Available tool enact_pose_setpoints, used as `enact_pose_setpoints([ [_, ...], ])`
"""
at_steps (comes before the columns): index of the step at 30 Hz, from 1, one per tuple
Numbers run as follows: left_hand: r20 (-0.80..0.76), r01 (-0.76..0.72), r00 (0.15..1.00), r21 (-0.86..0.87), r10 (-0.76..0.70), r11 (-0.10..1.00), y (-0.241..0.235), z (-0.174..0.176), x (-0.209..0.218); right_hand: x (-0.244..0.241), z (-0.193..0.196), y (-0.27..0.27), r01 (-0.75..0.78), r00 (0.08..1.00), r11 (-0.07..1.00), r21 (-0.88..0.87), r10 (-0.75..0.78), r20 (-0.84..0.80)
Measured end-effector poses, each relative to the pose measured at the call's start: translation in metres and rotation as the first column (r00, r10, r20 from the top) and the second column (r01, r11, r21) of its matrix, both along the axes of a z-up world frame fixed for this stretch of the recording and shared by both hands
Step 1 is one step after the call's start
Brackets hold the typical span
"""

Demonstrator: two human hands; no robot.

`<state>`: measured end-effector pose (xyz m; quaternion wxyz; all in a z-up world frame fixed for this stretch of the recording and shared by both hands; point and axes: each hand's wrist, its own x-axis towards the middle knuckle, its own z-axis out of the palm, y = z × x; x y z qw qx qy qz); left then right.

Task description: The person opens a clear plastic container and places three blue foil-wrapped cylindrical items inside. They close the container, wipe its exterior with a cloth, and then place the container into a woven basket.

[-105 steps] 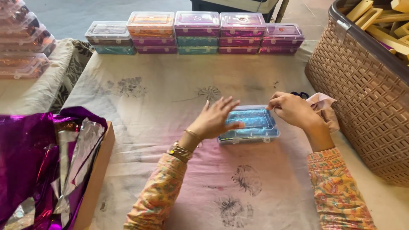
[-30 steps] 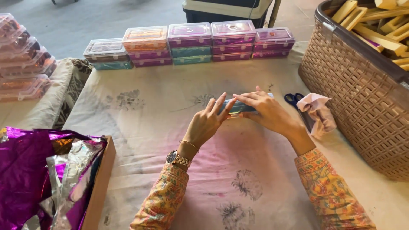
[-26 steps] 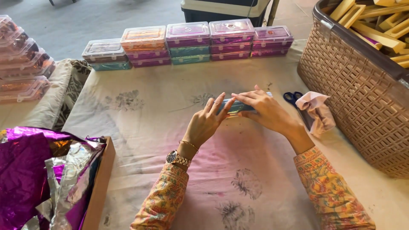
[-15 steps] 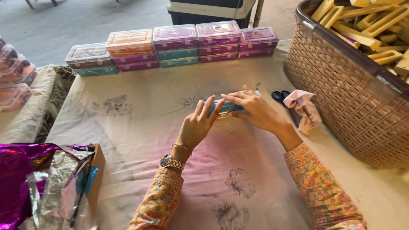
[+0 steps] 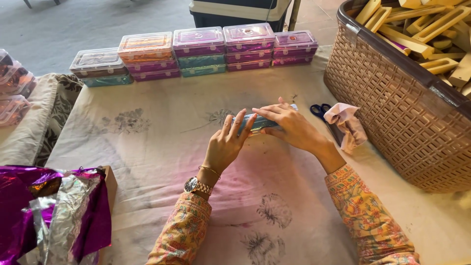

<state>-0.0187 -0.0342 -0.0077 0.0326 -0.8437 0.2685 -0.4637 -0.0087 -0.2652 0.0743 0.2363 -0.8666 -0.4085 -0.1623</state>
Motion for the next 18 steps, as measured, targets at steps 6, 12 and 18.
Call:
enact_pose_setpoints([
  [6,0.003,-0.001,1.0,-0.03,0.001,1.0,-0.002,0.004,-0.004,0.0006,-0.0017,0.0014,0.019,1.0,1.0,-0.012,-0.019,0.005],
  [12,0.019,-0.031,0.999,-0.02,0.031,0.999,-0.0028,0.0029,-0.0026,0.0018,-0.0003,0.0021,0.011,1.0,1.0,-0.004,-0.011,-0.002],
  [18,0.012,-0.035,0.999,-0.037,0.035,0.999,-0.0037,0.0005,-0.0017,0.0028,-0.0035,0.0014,0.01,0.999,1.0,-0.015,-0.01,0.043],
])
